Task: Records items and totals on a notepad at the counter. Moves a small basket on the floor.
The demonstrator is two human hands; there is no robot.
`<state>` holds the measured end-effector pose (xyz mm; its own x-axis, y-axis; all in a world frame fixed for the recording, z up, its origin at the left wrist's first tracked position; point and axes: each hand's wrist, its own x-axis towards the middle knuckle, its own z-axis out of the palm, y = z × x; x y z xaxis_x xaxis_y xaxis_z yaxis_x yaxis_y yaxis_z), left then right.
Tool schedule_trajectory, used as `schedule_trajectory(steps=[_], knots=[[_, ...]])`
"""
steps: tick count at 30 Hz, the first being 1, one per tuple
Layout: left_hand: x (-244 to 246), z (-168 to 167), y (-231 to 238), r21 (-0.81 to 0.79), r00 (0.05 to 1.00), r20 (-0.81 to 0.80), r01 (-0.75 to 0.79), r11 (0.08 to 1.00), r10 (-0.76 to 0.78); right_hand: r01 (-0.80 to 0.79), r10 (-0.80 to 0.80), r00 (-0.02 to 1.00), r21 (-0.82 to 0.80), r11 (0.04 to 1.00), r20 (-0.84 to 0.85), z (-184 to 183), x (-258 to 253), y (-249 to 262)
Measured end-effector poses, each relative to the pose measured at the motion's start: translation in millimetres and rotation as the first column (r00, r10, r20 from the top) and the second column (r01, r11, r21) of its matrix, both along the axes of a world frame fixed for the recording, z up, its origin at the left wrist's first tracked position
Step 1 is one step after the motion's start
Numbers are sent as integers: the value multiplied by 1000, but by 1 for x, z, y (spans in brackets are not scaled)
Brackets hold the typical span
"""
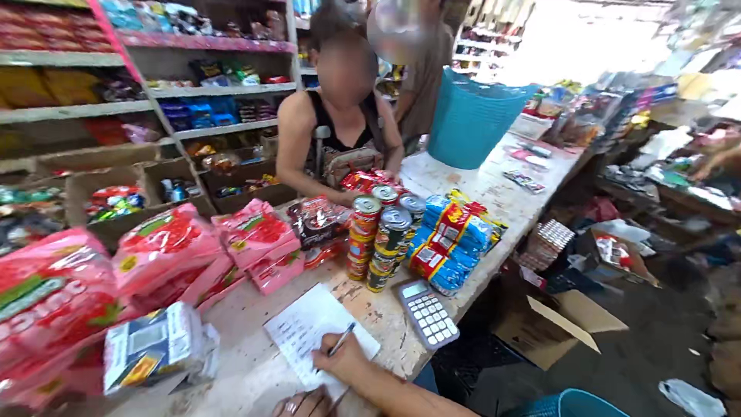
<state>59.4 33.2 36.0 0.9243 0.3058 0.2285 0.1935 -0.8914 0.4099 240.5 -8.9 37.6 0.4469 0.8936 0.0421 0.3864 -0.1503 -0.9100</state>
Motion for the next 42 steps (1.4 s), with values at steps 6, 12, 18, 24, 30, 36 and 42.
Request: schedule_trajectory(steps=[6, 12, 18, 24, 30, 36, 42], knots=[[0, -18, -4, 152, 986, 168, -49, 987, 23, -17, 18, 999, -27, 1000, 34, 0, -2, -2], [-2, -16, -5, 115, 993, 119, -2, 993, -11, -16, 16, 999, 0, 1000, 47, -6, -1, -3], [-1, -14, -6, 127, 994, 108, -10, 992, -4, -10, 11, 999, -8, 1000, 49, -4, -1, -5], [-1, -12, -7, 126, 997, 77, -13, 992, 3, 4, -5, 1000, 41, 999, 22, -6, 0, -3], [-2, -11, -6, 118, 999, 50, 0, 993, -6, -30, 28, 998, 36, 999, 54, -6, 2, -4], [-2, -10, -6, 116, 1000, 29, 3, 993, -7, -20, 19, 997, 14, 1000, 74, -5, 3, -5], [-1, -9, -5, 59, 1000, 20, 9, 998, -10, 9, -10, 997, 26, 1000, 74, -5, 3, -4]])
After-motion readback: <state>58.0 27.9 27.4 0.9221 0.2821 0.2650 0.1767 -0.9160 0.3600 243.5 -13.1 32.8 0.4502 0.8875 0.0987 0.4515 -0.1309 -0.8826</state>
